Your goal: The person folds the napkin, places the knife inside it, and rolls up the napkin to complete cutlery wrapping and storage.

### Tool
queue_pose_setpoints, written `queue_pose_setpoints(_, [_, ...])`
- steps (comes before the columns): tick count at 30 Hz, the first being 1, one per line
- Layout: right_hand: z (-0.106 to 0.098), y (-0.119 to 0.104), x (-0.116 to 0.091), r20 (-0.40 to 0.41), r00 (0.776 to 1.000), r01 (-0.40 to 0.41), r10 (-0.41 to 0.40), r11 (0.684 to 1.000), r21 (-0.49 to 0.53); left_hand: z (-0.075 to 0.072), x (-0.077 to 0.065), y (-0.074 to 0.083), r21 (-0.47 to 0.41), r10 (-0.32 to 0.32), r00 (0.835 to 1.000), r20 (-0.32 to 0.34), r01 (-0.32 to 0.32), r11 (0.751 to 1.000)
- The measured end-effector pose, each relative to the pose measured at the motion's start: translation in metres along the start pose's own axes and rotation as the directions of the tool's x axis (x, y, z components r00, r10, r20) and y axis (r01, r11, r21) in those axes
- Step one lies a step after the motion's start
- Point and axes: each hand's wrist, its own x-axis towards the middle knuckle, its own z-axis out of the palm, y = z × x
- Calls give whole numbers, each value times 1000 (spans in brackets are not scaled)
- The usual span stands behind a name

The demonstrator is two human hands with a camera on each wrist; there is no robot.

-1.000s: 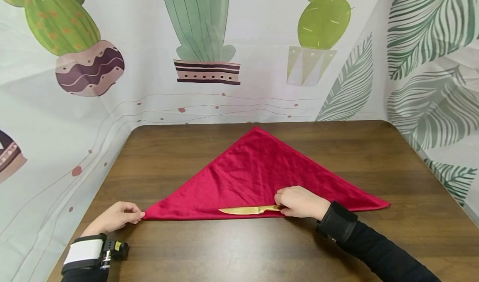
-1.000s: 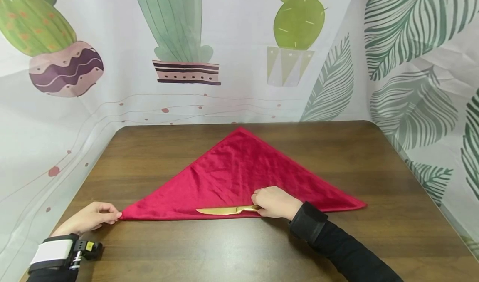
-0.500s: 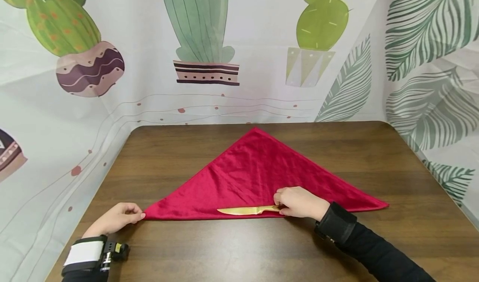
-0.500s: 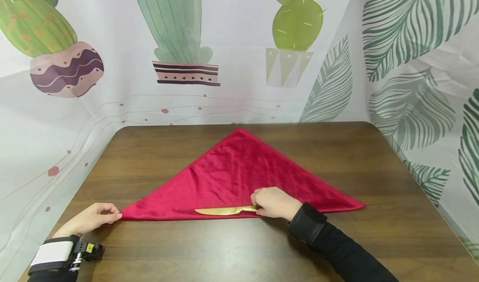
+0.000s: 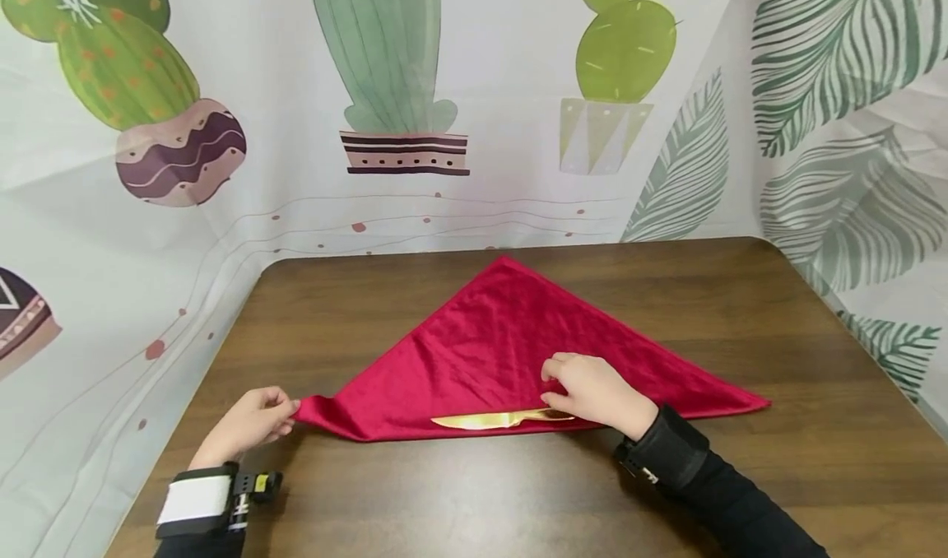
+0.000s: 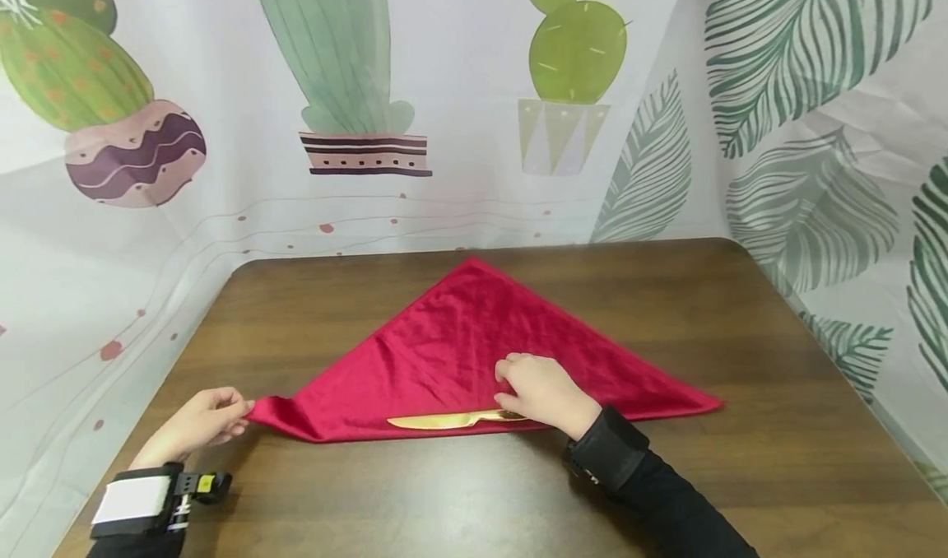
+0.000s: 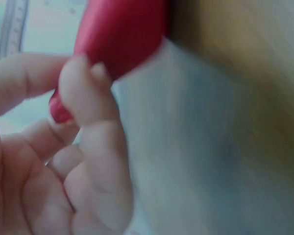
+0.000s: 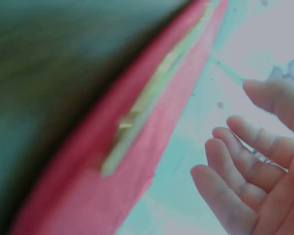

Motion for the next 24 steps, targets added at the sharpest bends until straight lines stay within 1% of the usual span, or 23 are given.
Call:
queue_pose_setpoints(1, [-2, -2, 1, -24, 999, -24, 24, 1000, 8, 3, 2, 8, 24, 27, 999, -37, -26, 999])
queue_pose_setpoints(3, [-7, -7, 3, -77, 995, -57, 60, 998, 42, 9, 7, 24, 63, 83, 992, -99, -77, 995])
queue_pose_setpoints(6, [-13, -16, 8, -149, 984, -81, 98, 990, 115, 22, 13, 50, 108, 163, 973, -166, -146, 983])
queue_pose_setpoints(9, [-17, -26, 13, -207, 972, -73, 115, 977, 198, 36, 19, 75, 95, 219, 955, -199, -204, 974])
queue_pose_setpoints(13, [-19, -37, 21, -270, 954, -46, 131, 953, 300, 58, 24, 107, 59, 274, 934, -230, -267, 962])
queue_pose_setpoints(14, [-19, -40, 22, -280, 950, -39, 134, 946, 320, 64, 25, 115, 60, 290, 926, -240, -284, 957])
queue_pose_setpoints(16, [-18, -44, 26, -290, 947, -33, 141, 937, 349, 75, 26, 128, 77, 327, 907, -267, -318, 945])
queue_pose_setpoints(18, [-16, -48, 29, -294, 946, -22, 137, 932, 361, 87, 28, 140, 103, 372, 881, -292, -358, 928])
queue_pose_setpoints(21, [-12, -53, 34, -297, 947, -3, 125, 925, 380, 103, 30, 154, 134, 436, 839, -326, -415, 900])
queue_pose_setpoints(24, [-8, -57, 37, -298, 948, 18, 117, 910, 413, 117, 29, 165, 128, 491, 803, -337, -478, 869])
